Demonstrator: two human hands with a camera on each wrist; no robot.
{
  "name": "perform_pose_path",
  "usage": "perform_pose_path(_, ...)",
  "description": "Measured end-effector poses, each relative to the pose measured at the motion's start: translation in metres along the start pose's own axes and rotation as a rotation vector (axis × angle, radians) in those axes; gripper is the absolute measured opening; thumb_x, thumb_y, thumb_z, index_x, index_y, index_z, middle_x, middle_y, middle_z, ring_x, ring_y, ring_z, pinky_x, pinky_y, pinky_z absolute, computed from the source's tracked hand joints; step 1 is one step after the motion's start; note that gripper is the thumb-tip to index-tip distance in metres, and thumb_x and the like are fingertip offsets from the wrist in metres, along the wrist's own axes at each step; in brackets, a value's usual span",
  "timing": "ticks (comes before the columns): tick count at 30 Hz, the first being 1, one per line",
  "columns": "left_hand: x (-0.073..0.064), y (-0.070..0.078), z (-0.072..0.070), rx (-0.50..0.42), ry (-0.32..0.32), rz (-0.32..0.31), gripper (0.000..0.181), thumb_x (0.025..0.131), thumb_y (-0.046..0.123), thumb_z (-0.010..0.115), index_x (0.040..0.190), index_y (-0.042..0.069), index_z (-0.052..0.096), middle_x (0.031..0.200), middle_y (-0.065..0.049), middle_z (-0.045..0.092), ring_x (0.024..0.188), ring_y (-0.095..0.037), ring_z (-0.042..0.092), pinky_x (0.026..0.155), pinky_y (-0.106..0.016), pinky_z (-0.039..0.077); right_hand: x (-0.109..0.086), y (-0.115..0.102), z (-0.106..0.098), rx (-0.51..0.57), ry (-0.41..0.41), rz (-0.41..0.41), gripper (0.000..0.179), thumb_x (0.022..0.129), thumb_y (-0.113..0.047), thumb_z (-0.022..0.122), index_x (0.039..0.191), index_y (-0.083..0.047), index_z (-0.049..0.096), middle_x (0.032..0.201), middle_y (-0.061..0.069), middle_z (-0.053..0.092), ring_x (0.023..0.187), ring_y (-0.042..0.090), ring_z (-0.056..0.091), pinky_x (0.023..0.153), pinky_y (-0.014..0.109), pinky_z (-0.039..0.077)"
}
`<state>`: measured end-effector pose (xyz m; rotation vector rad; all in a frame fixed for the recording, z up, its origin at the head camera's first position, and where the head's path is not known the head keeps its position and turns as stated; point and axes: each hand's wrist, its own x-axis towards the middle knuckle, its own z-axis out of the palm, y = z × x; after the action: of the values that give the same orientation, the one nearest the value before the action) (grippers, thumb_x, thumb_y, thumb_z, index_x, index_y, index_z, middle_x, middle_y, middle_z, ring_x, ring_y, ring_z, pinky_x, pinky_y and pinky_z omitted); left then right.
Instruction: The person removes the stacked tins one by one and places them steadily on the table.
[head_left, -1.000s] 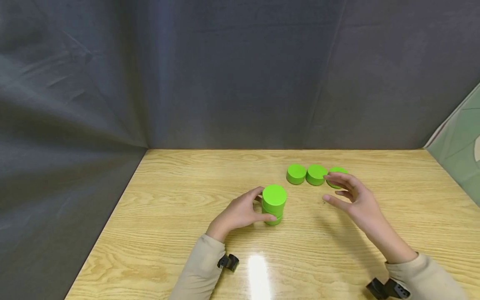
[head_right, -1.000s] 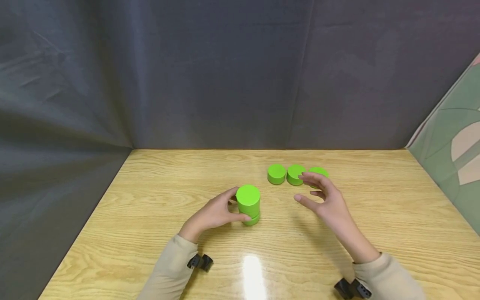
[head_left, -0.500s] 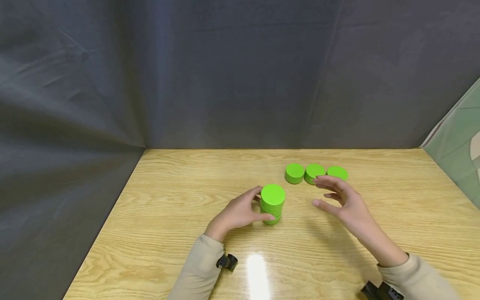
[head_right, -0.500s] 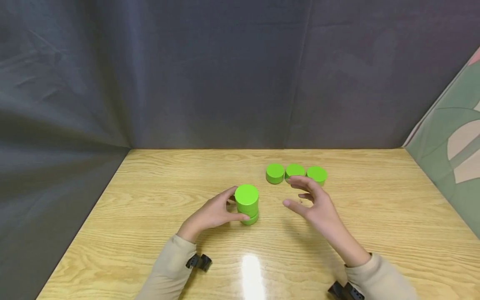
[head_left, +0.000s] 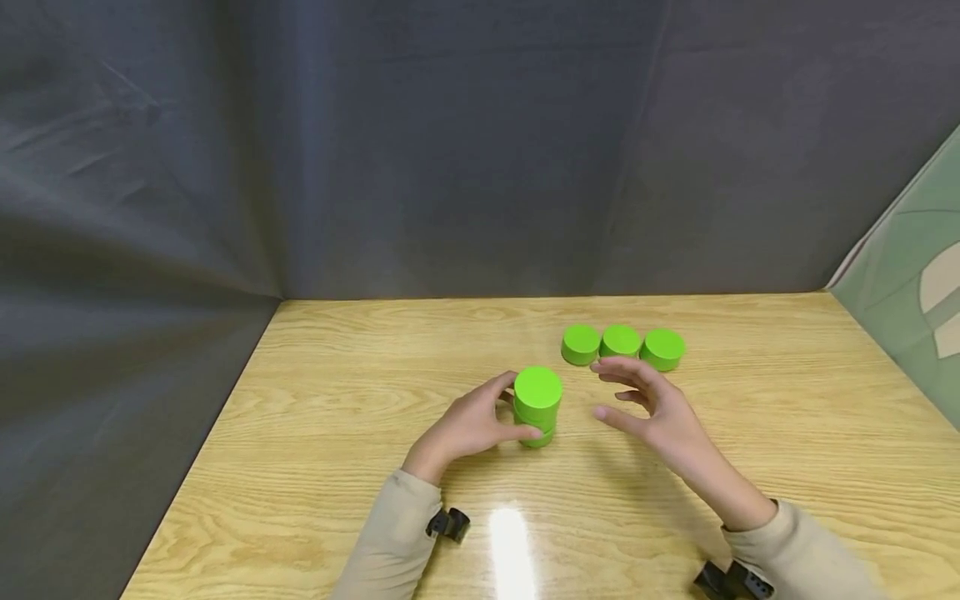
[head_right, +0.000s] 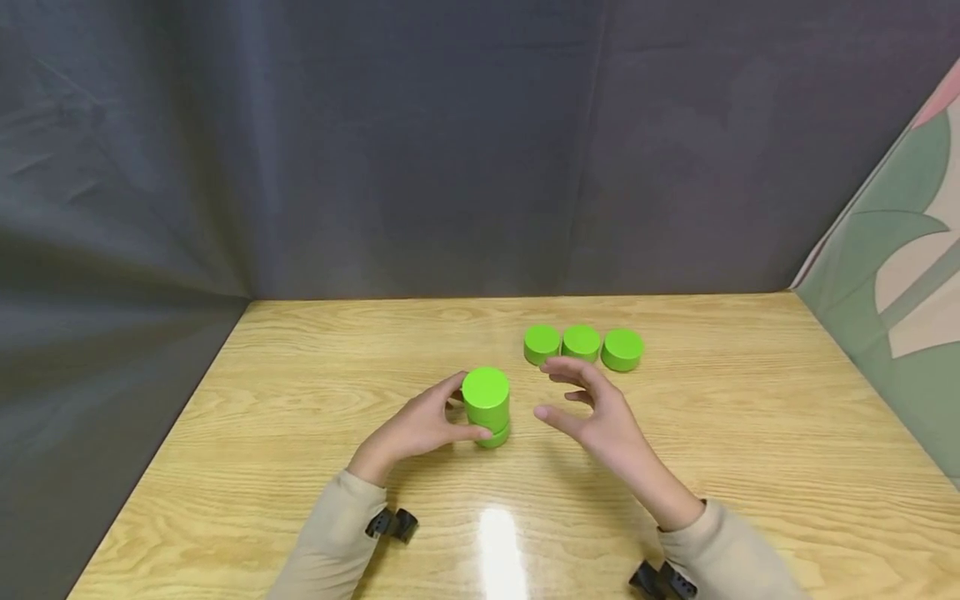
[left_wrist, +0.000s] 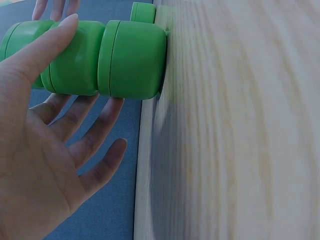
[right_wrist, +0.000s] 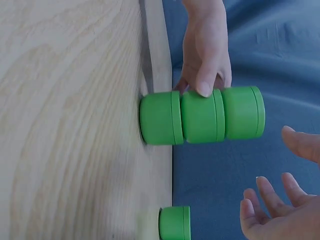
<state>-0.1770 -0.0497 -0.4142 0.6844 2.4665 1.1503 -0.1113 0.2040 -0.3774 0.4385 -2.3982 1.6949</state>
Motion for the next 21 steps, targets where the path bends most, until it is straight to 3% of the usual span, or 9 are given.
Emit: perform_pose_path(21,0.000,-0.001,0.000,-0.011,-0.007,-0.002,0.071,0.080,0.049,0.081,0.141,0.029,0.049,0.124,0.009,0.059,0.116,-0.017,0.055,0.095,-0.049,0.047,0.006,0.002,0.024,0.070,-0.009,0.072,0.053,0.085,0.003,0.075,0.133,0.004,0.052,0.131,0.019,0.058,0.117,0.009,0.054,0.090,0.020,0.046)
